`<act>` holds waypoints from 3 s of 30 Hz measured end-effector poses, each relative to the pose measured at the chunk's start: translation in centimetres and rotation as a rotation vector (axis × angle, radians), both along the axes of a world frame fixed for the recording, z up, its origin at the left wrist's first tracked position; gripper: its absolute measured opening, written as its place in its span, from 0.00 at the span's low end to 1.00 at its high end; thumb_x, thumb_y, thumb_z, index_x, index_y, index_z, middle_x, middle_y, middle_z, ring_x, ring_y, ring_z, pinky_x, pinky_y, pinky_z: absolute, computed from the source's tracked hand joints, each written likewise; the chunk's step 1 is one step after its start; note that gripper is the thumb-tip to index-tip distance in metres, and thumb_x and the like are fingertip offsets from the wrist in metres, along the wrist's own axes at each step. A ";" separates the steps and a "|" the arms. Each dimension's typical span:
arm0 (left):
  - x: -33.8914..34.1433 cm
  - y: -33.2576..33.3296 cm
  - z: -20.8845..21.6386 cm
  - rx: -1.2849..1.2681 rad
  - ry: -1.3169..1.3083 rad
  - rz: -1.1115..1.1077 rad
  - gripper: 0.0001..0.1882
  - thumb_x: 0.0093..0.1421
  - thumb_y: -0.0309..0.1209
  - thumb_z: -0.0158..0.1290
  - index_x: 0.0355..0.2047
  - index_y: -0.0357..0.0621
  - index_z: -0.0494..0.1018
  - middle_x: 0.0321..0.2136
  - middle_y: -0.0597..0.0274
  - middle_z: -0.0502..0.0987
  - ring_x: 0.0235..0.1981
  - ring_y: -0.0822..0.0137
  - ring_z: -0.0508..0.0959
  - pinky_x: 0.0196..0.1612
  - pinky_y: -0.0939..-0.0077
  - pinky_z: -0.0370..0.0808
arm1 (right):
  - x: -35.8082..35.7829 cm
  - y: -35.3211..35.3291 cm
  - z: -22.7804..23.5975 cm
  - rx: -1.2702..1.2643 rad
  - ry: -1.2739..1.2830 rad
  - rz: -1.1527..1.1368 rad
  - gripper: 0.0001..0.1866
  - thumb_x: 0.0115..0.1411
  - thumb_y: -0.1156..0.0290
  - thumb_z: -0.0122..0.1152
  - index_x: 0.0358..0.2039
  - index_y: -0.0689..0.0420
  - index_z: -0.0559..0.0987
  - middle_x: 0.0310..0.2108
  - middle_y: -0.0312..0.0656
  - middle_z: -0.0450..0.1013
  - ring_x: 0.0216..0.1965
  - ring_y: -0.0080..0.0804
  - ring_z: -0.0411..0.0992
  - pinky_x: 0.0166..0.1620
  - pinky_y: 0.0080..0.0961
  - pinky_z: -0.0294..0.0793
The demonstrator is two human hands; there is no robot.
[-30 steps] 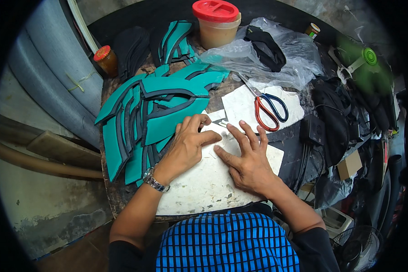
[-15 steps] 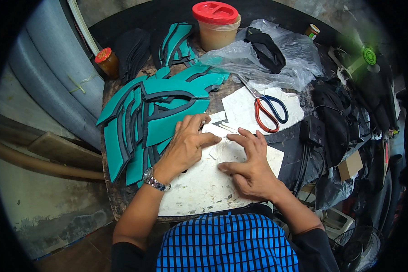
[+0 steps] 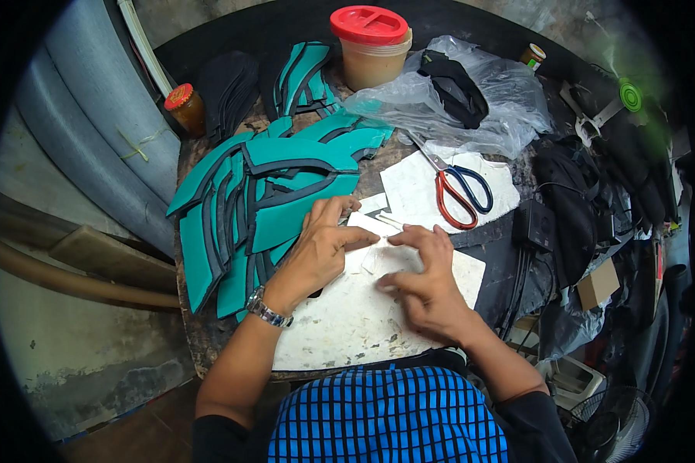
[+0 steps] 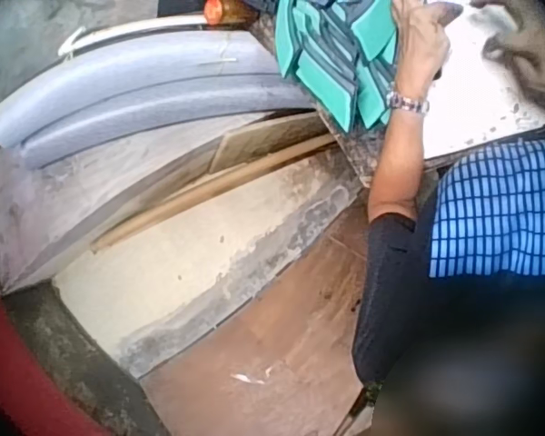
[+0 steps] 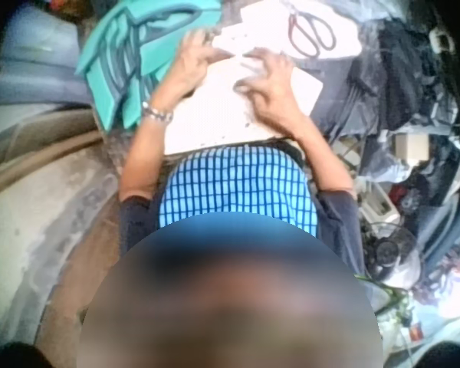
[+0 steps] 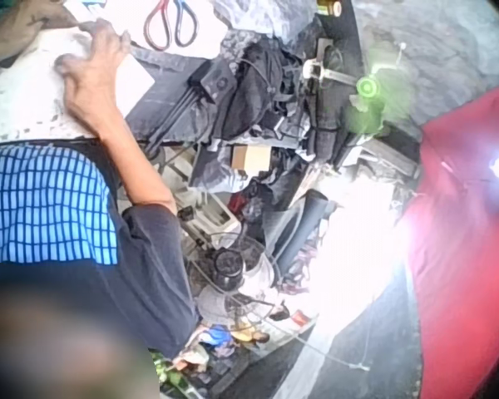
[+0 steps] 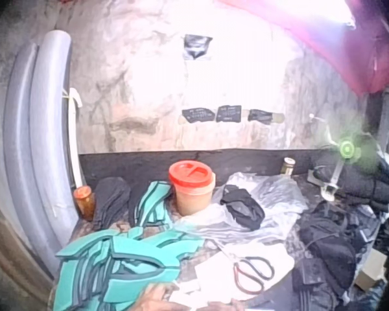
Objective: The person assembles footwear parts by hand, using a small hammer to tap a black rubber strip onto a green foam piece. They also cut a white paper template with scissors and handle multiple green and black foam pieces on a cluttered workbench.
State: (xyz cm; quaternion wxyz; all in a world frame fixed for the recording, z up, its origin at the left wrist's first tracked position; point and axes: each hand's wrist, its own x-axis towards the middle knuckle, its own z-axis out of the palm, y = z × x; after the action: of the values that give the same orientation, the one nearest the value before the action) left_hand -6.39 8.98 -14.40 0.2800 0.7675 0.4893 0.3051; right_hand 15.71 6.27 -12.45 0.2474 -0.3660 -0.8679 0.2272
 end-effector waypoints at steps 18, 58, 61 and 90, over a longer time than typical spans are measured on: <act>0.3 -0.5 -0.1 0.018 -0.017 -0.007 0.14 0.54 0.19 0.51 0.38 0.44 0.82 0.52 0.50 0.69 0.57 0.52 0.65 0.61 0.61 0.63 | 1.1 0.9 0.5 -0.161 0.184 -0.192 0.18 0.46 0.85 0.50 0.34 0.52 0.82 0.52 0.45 0.66 0.58 0.46 0.60 0.61 0.46 0.54; 2.0 -1.7 3.1 0.339 0.163 -0.037 0.16 0.51 0.28 0.61 0.41 0.39 0.78 0.43 0.53 0.77 0.44 0.55 0.75 0.48 0.63 0.68 | -2.2 16.8 -3.1 -0.100 -0.108 -0.342 0.20 0.54 0.78 0.53 0.49 0.62 0.71 0.46 0.60 0.70 0.48 0.61 0.71 0.51 0.49 0.71; 2.5 -2.2 3.9 0.386 0.189 -0.036 0.14 0.53 0.28 0.58 0.41 0.38 0.77 0.41 0.53 0.77 0.43 0.55 0.75 0.47 0.61 0.68 | -2.2 16.6 -1.9 -0.200 -0.093 -0.316 0.20 0.55 0.76 0.52 0.51 0.62 0.70 0.48 0.64 0.70 0.51 0.61 0.70 0.53 0.49 0.69; 4.7 -3.3 2.8 0.465 0.114 0.087 0.12 0.58 0.25 0.53 0.42 0.34 0.74 0.40 0.47 0.77 0.41 0.47 0.76 0.47 0.57 0.70 | 5.3 5.8 15.2 0.214 0.012 -0.212 0.25 0.64 0.65 0.58 0.57 0.63 0.68 0.32 0.51 0.69 0.32 0.48 0.74 0.34 0.37 0.75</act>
State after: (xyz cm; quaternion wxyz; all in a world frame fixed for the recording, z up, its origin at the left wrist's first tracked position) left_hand -1.67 5.69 -11.56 0.0543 0.8057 0.4534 0.3774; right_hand 21.03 12.03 2.73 0.3129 -0.4257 -0.8421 0.1084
